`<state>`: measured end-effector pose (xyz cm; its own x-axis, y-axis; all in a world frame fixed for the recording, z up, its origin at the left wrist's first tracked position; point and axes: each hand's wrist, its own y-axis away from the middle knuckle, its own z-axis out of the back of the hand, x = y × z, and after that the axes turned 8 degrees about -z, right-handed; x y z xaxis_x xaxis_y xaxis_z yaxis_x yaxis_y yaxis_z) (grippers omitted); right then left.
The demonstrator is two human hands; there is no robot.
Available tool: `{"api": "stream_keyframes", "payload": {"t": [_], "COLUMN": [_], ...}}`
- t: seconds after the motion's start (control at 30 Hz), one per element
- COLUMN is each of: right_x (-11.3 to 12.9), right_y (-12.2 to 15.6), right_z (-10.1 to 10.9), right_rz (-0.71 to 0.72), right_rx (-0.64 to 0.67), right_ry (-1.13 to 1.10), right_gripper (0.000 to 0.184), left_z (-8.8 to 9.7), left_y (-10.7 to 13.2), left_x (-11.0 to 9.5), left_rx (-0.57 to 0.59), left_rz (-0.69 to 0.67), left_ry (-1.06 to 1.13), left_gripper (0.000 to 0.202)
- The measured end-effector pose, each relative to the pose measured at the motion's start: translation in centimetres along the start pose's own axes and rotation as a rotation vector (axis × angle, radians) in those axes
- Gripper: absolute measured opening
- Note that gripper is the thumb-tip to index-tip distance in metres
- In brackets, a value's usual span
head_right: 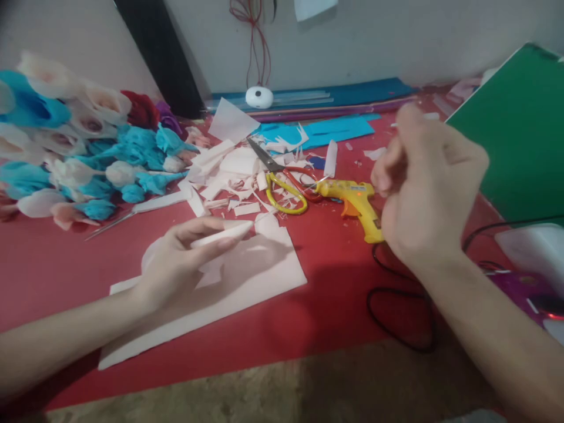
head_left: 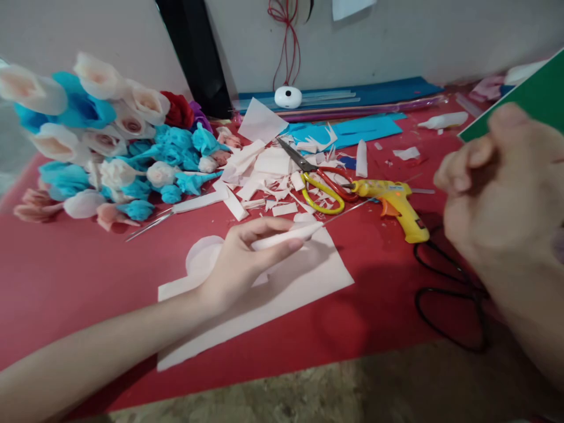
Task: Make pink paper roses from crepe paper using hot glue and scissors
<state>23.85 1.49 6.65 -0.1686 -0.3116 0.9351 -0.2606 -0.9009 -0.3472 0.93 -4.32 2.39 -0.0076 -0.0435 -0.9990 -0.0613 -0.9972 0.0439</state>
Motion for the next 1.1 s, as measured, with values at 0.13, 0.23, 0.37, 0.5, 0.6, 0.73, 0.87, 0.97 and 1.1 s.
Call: {"api": "stream_keyframes", "payload": {"t": [0.13, 0.23, 0.37, 0.5, 0.6, 0.73, 0.87, 0.97, 1.1], "right_x": [-1.0, -0.3, 1.2, 1.9, 1.9, 1.9, 1.9, 1.9, 1.7], "right_y": [0.4, 2.0, 3.8, 4.3, 4.3, 4.2, 3.8, 3.3, 2.5], "right_z": [-0.3, -0.9, -1.4, -1.5, -1.7, -1.7, -1.5, -1.1, -0.4], "right_rz": [-0.156, -0.154, 0.022, 0.000, -0.020, -0.002, -0.011, -0.025, -0.049], "right_rx": [0.375, 0.609, 0.708, 0.709, 0.713, 0.700, 0.715, 0.710, 0.658], "right_ry": [0.201, 0.323, 0.321, 0.276, 0.258, 0.270, 0.298, 0.317, 0.330], "right_gripper": [0.042, 0.035, 0.024, 0.010, 0.003, 0.006, 0.004, 0.003, 0.003], "left_z": [-0.1, -0.2, -0.4, -0.6, -0.6, -0.6, -0.4, -0.5, -0.5], "left_y": [0.1, 0.2, 0.4, 0.5, 0.6, 0.7, 0.9, 0.9, 0.8], "left_x": [0.1, -0.1, -0.5, -0.7, -0.8, -0.8, -0.7, -0.6, -0.8], "left_rx": [-0.001, 0.018, 0.045, 0.072, 0.094, 0.116, 0.108, 0.081, 0.051], "left_rz": [0.074, 0.098, 0.116, 0.159, 0.156, 0.140, 0.150, 0.172, 0.226], "left_ry": [0.110, 0.146, 0.194, 0.201, 0.138, 0.104, 0.118, 0.143, 0.181], "left_gripper": [0.011, 0.008, 0.008, 0.009, 0.010, 0.011, 0.012, 0.011, 0.013]}}
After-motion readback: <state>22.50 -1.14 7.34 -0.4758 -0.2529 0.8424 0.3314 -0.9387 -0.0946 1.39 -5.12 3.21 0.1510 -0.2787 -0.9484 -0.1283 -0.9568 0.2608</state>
